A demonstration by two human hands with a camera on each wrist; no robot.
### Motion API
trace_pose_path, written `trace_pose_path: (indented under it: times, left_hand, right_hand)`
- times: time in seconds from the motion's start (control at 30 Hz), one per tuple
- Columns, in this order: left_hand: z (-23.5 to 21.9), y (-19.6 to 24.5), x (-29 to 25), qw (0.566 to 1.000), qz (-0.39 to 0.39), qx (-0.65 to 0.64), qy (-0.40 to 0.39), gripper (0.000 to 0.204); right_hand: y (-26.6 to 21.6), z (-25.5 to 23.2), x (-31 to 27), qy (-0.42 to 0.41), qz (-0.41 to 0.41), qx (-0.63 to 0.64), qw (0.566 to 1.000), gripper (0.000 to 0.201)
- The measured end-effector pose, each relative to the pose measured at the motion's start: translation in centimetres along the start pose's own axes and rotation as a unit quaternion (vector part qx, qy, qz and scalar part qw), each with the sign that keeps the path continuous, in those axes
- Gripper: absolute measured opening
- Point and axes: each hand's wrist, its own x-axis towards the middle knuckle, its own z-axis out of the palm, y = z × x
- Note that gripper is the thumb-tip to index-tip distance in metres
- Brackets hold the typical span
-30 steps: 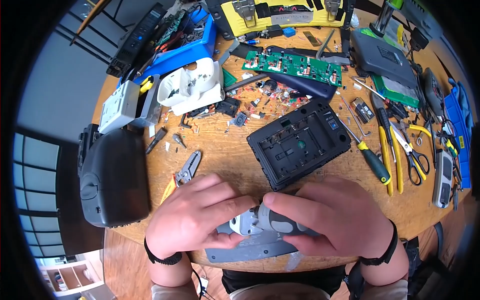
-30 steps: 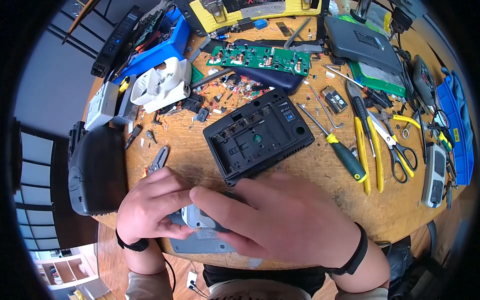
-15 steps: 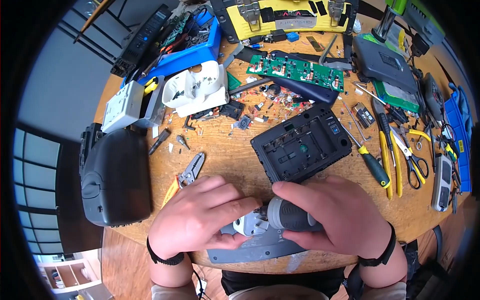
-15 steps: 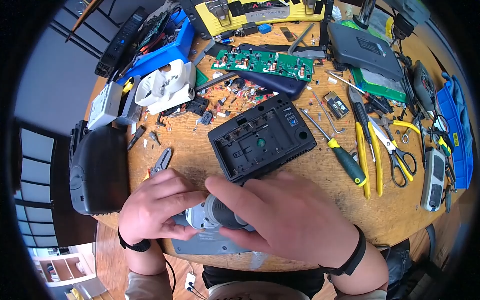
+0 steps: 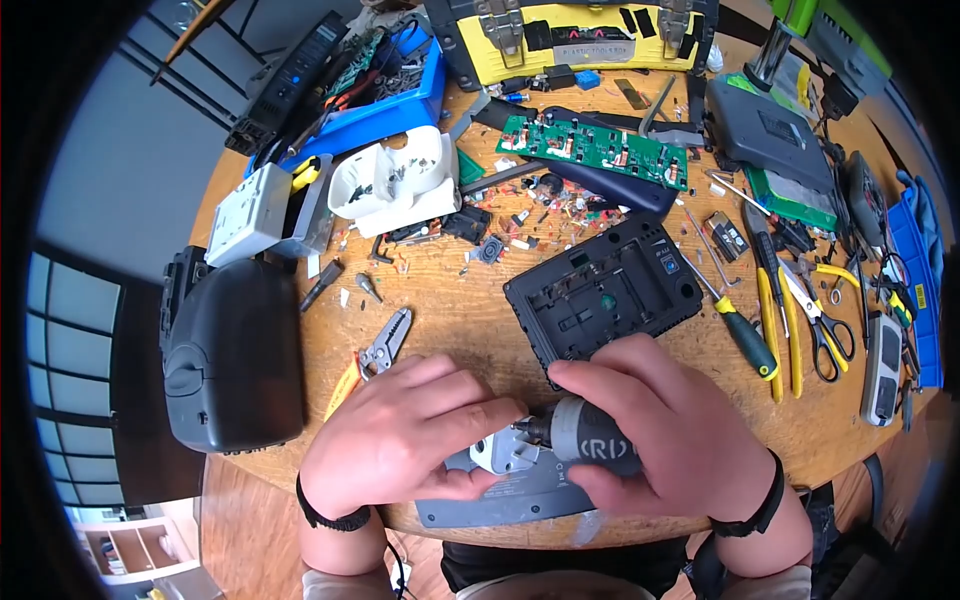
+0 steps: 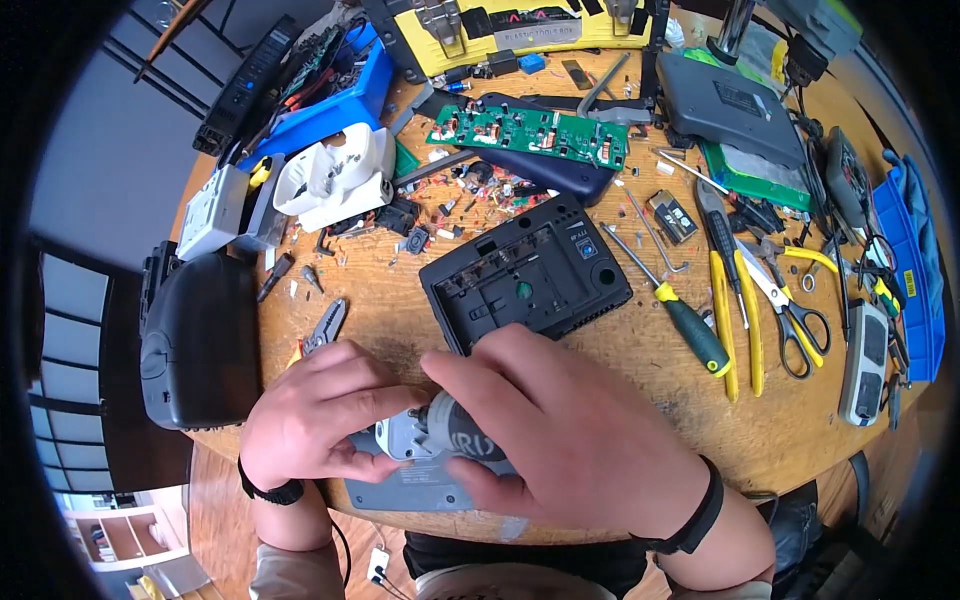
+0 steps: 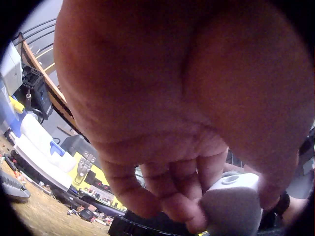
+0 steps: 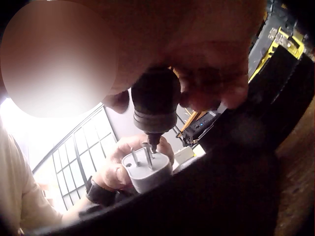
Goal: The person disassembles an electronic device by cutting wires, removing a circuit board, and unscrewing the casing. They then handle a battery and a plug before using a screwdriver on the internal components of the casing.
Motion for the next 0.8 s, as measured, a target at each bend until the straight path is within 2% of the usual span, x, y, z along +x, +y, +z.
trace_pose_path:
  times: [0.03, 0.17, 0.23, 0.37, 0.47, 0.63, 0.77, 0.8]
  left_hand:
    - [0.0, 0.0, -0.1, 1.0, 0.001, 0.001, 0.004, 0.049]
    - [-0.1, -0.1, 0.0, 1.0, 0.001, -0.002, -0.002, 0.049]
    - [0.0, 0.0, 0.0, 1.0, 0.001, -0.001, -0.001, 0.05]
    - [-0.1, 0.0, 0.0, 1.0, 0.002, -0.003, 0.008, 0.05]
    - [0.0, -0.1, 0.0, 1.0, 0.005, -0.005, 0.004, 0.05]
    - [0.0, -0.1, -0.1, 1.0, 0.003, -0.008, 0.003, 0.051]
    - [0.1, 0.1, -0.1, 1.0, 0.002, -0.003, 0.004, 0.051]
    - [0.1, 0.0, -0.2, 1.0, 0.0, -0.006, 0.006, 0.05]
  right_hand:
    - [-0.1, -0.2, 0.0, -0.021, -0.008, -0.037, 0.999, 0.068]
    - [0.1, -0.1, -0.2, -0.041, -0.002, -0.055, 0.998, 0.067]
    - [0.0, 0.3, -0.1, 0.008, -0.007, -0.046, 0.999, 0.066]
    - [0.3, 0.7, 0.0, 0.027, -0.017, 0.016, 0.999, 0.065]
    - [0.3, 0.4, -0.2, 0.004, -0.018, -0.025, 1.0, 0.063]
    - [0.0, -0.6, 0.1, -0.059, -0.005, 0.04, 0.997, 0.059]
    - [0.2, 0.1, 0.0, -0.034, -0.009, 0.019, 0.999, 0.059]
    - [0.2, 0.3, 0.1, -0.009, 0.005, 0.055, 0.998, 0.059]
